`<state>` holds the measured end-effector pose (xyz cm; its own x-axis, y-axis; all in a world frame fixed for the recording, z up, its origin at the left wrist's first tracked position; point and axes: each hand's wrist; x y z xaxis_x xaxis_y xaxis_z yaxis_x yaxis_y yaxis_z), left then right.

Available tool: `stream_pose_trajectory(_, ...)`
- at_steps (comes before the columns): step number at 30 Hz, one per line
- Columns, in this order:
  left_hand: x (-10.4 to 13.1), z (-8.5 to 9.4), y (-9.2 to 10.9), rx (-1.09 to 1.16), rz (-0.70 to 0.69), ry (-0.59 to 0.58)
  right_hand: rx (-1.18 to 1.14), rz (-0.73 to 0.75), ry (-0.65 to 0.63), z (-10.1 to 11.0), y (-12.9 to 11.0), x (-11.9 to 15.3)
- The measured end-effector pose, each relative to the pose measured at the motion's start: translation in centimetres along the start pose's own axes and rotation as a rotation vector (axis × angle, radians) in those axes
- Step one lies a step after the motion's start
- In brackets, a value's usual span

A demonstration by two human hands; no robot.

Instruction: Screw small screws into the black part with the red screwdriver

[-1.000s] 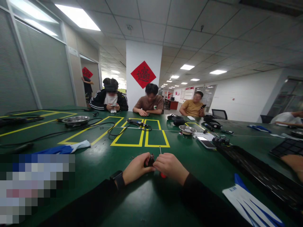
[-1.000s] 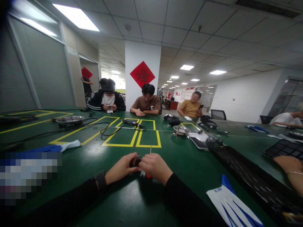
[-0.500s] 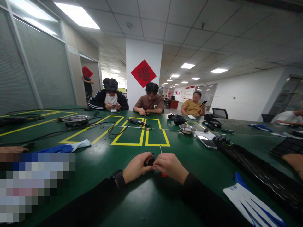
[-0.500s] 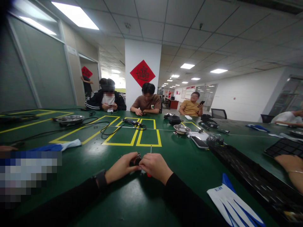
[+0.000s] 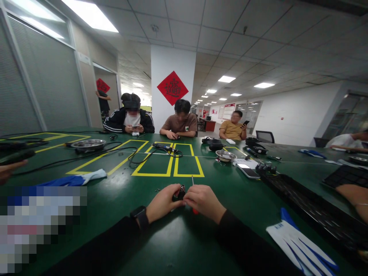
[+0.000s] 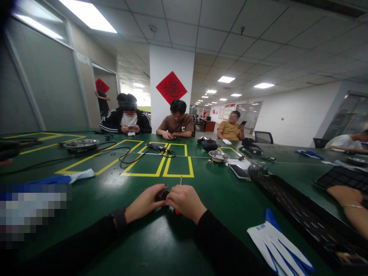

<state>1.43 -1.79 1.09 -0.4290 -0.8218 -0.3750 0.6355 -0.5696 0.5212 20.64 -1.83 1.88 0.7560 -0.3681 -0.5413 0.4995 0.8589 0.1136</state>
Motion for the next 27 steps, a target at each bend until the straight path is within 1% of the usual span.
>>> stream_pose_trajectory(2,0.0,-0.1,-0.1,-0.002,0.005,-0.003,-0.031,-0.009,-0.01,0.0,0.0,-0.1)
stream_pose_trajectory(4,0.0,-0.1,-0.2,-0.004,0.016,-0.009,-0.084,-0.052,0.01,0.0,0.0,-0.1)
stream_pose_trajectory(8,-0.1,-0.1,-0.4,-0.005,0.031,-0.021,-0.149,-0.271,0.133,0.7,0.3,0.0)
stream_pose_trajectory(9,-0.1,-0.1,-0.4,-0.005,0.026,-0.016,-0.133,-0.296,0.143,0.9,0.6,0.0)
stream_pose_trajectory(12,0.0,-0.1,-0.3,0.002,-0.014,0.015,-0.01,-0.254,0.039,1.1,1.6,0.4)
stream_pose_trajectory(15,0.1,0.0,-0.2,0.02,-0.04,0.031,0.055,-0.17,-0.154,0.4,2.4,0.8)
stream_pose_trajectory(16,0.1,-0.1,-0.2,0.027,-0.036,0.029,0.061,-0.152,-0.203,0.1,2.6,0.9)
stream_pose_trajectory(17,0.1,-0.1,-0.2,0.034,-0.029,0.024,0.068,-0.152,-0.225,-0.2,2.7,0.9)
stream_pose_trajectory(19,0.1,-0.2,-0.3,0.047,-0.014,0.004,0.078,-0.147,-0.245,-0.6,2.6,0.8)
stream_pose_trajectory(22,0.1,-0.3,-0.3,0.053,-0.008,-0.015,0.075,-0.145,-0.239,-0.7,2.3,0.5)
stream_pose_trajectory(27,0.1,-0.2,-0.1,0.042,-0.005,-0.005,-0.08,-0.175,-0.177,-0.7,2.0,0.8)
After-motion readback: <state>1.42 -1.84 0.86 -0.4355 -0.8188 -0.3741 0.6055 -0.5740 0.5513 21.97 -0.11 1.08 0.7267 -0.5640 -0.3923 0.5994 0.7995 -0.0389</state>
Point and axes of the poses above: each hand's wrist, its own x-axis away from the middle knuckle, its own z-axis out of the back of the hand, y = z × x, and after that the axes turned 4 degrees about z, right-handed
